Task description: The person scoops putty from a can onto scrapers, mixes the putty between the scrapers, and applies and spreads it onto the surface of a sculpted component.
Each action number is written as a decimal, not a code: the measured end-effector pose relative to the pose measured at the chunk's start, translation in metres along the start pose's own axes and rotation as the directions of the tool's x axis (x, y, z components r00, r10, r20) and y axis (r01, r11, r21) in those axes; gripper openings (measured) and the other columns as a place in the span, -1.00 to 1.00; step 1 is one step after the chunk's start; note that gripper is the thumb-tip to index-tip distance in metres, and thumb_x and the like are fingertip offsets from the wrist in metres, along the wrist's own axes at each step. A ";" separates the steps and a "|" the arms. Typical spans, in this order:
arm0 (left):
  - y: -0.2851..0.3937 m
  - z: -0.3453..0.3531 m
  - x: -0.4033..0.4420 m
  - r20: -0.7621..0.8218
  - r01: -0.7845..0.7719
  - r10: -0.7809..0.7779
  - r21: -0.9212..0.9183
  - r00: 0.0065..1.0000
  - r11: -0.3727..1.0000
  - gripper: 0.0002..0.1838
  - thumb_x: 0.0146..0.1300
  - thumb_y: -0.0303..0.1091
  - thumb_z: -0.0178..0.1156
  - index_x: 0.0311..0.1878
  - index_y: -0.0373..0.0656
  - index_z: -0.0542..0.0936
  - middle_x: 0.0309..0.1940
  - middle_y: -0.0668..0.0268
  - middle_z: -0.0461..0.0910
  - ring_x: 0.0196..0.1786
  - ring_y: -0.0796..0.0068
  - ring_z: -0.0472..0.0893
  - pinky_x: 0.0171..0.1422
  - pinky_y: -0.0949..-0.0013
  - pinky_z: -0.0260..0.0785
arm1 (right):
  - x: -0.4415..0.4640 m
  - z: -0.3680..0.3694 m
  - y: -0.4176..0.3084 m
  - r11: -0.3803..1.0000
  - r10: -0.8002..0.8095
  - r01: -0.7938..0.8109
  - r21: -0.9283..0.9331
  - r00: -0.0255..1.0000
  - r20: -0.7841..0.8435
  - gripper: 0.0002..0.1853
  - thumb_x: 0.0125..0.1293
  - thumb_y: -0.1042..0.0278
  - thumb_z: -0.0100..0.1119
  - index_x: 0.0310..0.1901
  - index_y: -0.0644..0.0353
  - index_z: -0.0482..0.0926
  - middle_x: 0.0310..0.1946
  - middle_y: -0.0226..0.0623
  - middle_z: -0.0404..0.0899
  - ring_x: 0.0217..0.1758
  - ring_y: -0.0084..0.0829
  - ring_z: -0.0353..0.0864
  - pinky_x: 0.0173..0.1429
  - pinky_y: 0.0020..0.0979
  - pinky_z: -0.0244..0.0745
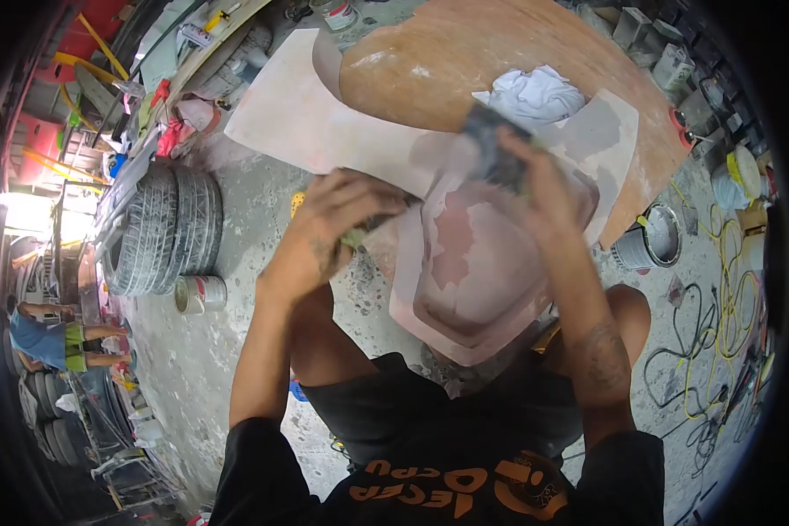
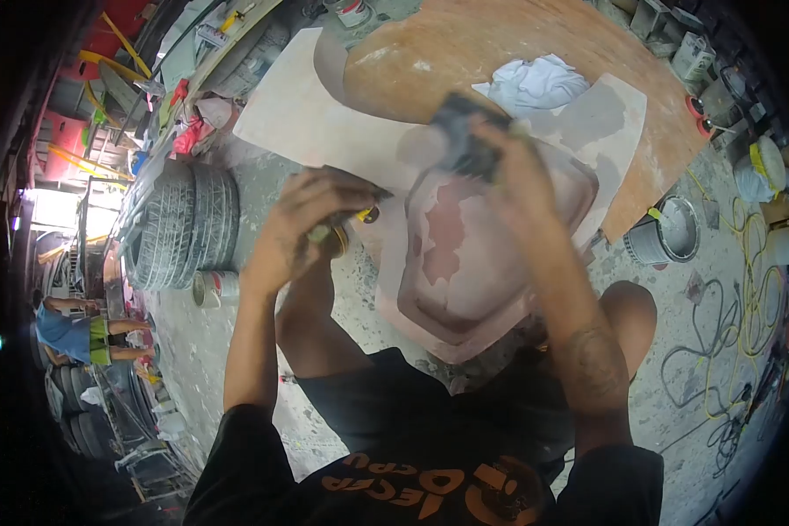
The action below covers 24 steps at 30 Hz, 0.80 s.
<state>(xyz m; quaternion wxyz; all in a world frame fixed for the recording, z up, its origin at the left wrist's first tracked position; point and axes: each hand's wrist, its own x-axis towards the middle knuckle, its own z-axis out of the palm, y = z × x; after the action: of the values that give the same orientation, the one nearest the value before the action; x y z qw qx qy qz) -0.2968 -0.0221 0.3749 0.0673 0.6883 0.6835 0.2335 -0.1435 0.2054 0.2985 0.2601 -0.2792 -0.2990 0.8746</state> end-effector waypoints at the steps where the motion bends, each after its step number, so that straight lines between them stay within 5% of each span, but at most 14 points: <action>1: -0.014 -0.001 0.004 0.016 0.018 -0.018 -0.005 1.000 1.000 -0.34 -0.25 -0.71 0.04 0.08 -0.15 0.61 0.15 0.24 0.59 0.20 0.10 0.48 0.32 0.13 0.26 | 0.002 -0.009 -0.015 0.999 -0.042 0.043 0.016 0.998 -0.042 -0.63 0.35 0.32 0.32 0.12 0.25 0.53 -0.06 -0.25 0.69 -0.09 -0.40 0.72 0.01 -0.29 0.68; 7: -0.070 0.029 0.043 0.077 0.086 -0.102 0.191 0.992 0.978 -0.29 -0.13 -0.72 0.20 0.22 -0.10 0.49 0.24 0.28 0.49 0.34 0.11 0.40 0.42 0.13 0.20 | -0.013 -0.015 -0.061 0.981 -0.192 0.194 0.017 0.979 -0.065 -0.68 0.36 0.28 0.32 0.10 0.14 0.61 -0.04 -0.35 0.70 -0.06 -0.42 0.72 0.00 -0.22 0.66; 24: -0.097 0.059 0.060 0.182 0.117 -0.157 0.217 0.971 0.969 -0.26 -0.13 -0.72 0.23 0.24 -0.05 0.50 0.29 0.31 0.43 0.32 0.12 0.35 0.36 0.12 0.17 | 0.001 -0.029 -0.072 0.982 -0.175 0.185 0.025 0.959 -0.224 -0.61 0.42 0.32 0.21 0.23 0.26 0.55 0.06 -0.27 0.68 0.01 -0.42 0.74 0.03 -0.40 0.71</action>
<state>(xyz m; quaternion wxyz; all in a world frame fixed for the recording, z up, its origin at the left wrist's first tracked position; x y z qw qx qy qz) -0.3635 0.0550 0.2964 0.0799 0.6622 0.7399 0.0872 -0.1048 0.2662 0.3269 0.3763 -0.3402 -0.2725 0.8176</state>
